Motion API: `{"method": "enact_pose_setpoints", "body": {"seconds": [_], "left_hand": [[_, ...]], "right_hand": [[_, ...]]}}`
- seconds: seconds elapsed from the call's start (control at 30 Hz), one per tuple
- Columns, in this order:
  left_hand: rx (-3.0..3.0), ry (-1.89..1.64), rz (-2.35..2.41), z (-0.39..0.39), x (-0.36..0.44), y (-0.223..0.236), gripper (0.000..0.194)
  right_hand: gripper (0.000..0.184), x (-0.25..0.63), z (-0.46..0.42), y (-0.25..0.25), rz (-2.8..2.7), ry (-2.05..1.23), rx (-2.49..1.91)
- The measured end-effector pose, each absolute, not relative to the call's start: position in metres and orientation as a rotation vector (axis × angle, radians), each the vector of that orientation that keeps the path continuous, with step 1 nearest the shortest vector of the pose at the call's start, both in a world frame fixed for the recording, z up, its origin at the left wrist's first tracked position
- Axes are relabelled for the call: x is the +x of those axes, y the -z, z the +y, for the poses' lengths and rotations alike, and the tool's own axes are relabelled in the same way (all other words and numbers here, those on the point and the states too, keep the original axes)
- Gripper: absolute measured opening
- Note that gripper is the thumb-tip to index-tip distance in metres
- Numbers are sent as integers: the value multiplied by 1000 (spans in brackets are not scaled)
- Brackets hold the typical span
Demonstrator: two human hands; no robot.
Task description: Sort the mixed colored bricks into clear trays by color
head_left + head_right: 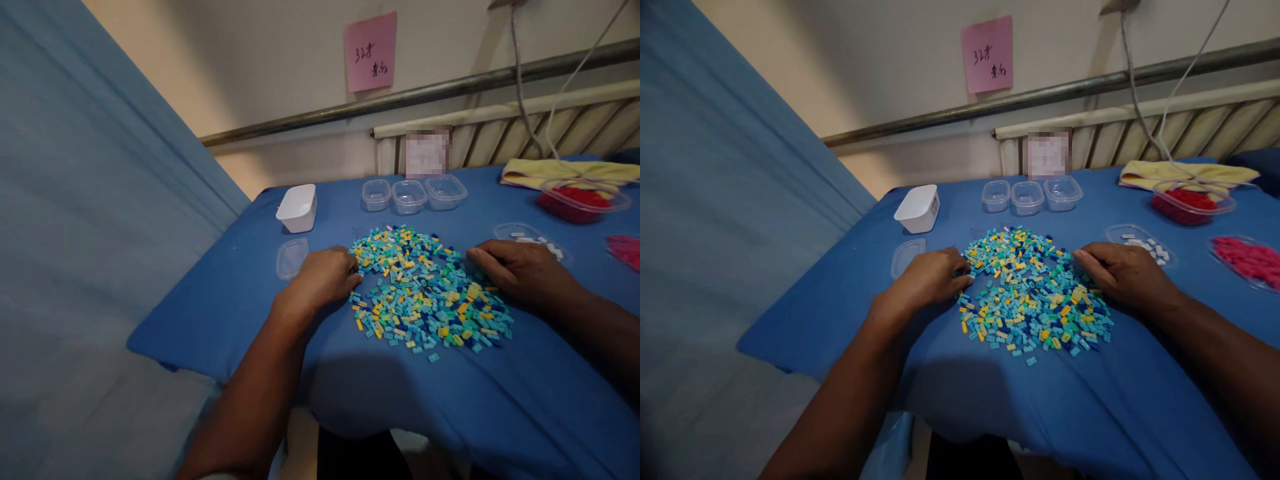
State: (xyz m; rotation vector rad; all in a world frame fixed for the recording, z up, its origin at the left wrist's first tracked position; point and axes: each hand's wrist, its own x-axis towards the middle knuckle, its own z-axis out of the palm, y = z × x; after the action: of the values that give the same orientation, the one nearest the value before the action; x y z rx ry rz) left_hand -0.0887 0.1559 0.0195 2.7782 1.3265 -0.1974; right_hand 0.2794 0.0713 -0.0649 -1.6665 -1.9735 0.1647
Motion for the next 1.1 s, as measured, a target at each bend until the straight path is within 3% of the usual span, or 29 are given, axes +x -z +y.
{"method": "enact_pose_setpoints", "body": {"seconds": [0.37, 0.6, 1.1], "left_hand": [[2747, 160, 1260, 156, -91, -15, 16], [2691, 111, 1320, 155, -90, -13, 28], [2591, 59, 1249, 155, -92, -11, 11]], "right_hand": [[42, 281, 71, 66, -1964, -161, -1656], [43, 280, 68, 60, -1954, -115, -1652], [40, 283, 66, 59, -1993, -99, -1634]]}}
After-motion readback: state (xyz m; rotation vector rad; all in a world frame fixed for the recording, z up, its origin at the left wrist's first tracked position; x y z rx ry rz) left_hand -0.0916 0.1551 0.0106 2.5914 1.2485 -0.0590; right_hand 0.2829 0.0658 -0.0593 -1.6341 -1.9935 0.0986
